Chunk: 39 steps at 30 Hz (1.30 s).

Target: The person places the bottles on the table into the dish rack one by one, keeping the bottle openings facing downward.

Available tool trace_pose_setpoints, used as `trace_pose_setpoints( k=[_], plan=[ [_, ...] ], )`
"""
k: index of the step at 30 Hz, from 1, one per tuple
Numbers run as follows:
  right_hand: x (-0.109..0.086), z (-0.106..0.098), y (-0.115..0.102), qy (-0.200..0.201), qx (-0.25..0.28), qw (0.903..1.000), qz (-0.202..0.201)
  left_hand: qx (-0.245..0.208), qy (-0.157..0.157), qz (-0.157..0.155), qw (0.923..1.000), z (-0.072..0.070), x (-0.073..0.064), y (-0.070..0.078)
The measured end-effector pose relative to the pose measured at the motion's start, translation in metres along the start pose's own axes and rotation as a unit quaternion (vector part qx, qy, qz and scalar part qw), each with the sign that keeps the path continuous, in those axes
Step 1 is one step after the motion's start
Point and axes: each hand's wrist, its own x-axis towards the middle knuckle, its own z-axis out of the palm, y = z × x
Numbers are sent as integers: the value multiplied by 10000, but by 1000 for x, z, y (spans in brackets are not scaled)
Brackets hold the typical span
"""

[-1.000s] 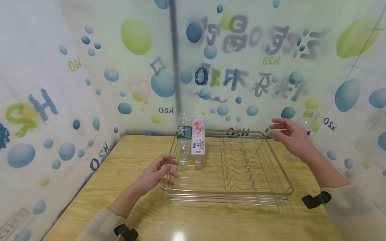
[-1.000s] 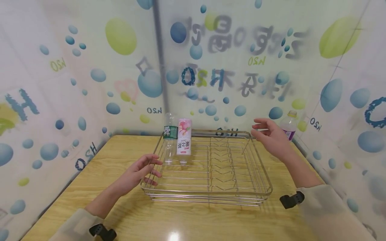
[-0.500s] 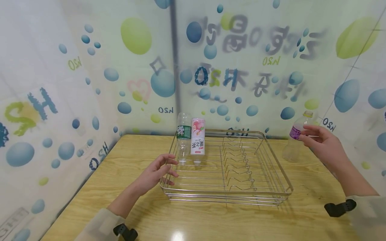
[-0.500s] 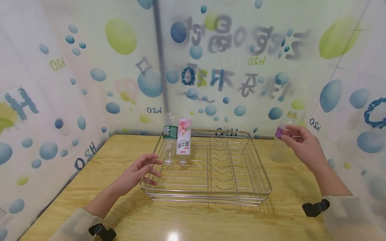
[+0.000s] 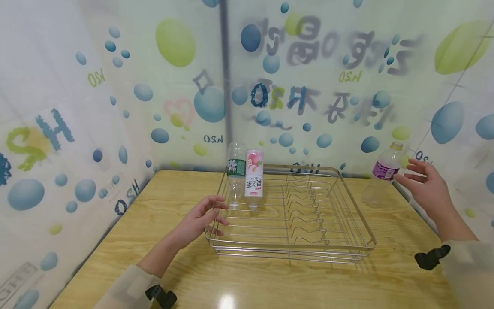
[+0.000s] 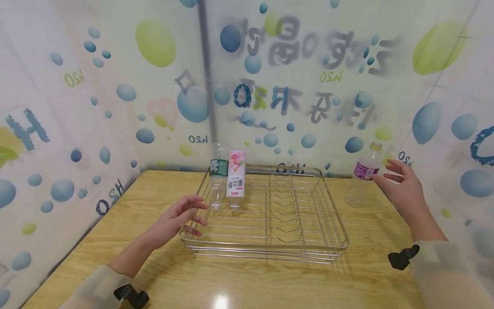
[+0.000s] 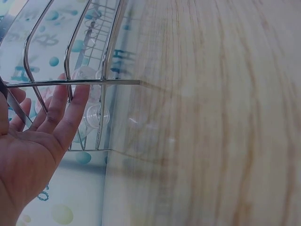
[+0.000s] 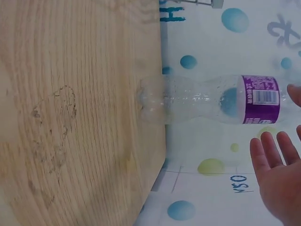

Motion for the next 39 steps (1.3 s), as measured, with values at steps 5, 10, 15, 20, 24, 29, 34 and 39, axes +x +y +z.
trace_pose_setpoints(
  k=[5, 10, 15, 20, 24, 29, 34, 39],
  plan=[
    [16, 6, 7, -131, 95, 9999, 3, -29, 6, 27, 10000, 0, 0, -1],
    [28, 14, 12, -253, 227, 9994, 72, -60, 0, 43, 10000, 1, -1, 1],
    [35, 22, 15, -386, 245, 9989, 94, -90, 3, 46, 9999, 2, 0, 1],
    [36, 27, 18, -471, 203, 9987, 56, -61, 27, 16, 10000, 1, 0, 1],
    [35, 30, 18, -466, 111, 9988, 117, -33, 63, -13, 10000, 2, 1, 2],
    [35, 32, 19, -369, 28, 9993, 76, -21, 74, -24, 10000, 1, 1, 1],
    [30, 30, 12, -324, 30, 9994, -143, -27, 35, -2, 10000, 1, 1, -1],
    [20, 26, -7, -337, 307, 9975, -546, -38, 37, 7, 10000, 1, 0, 0]
  ],
)
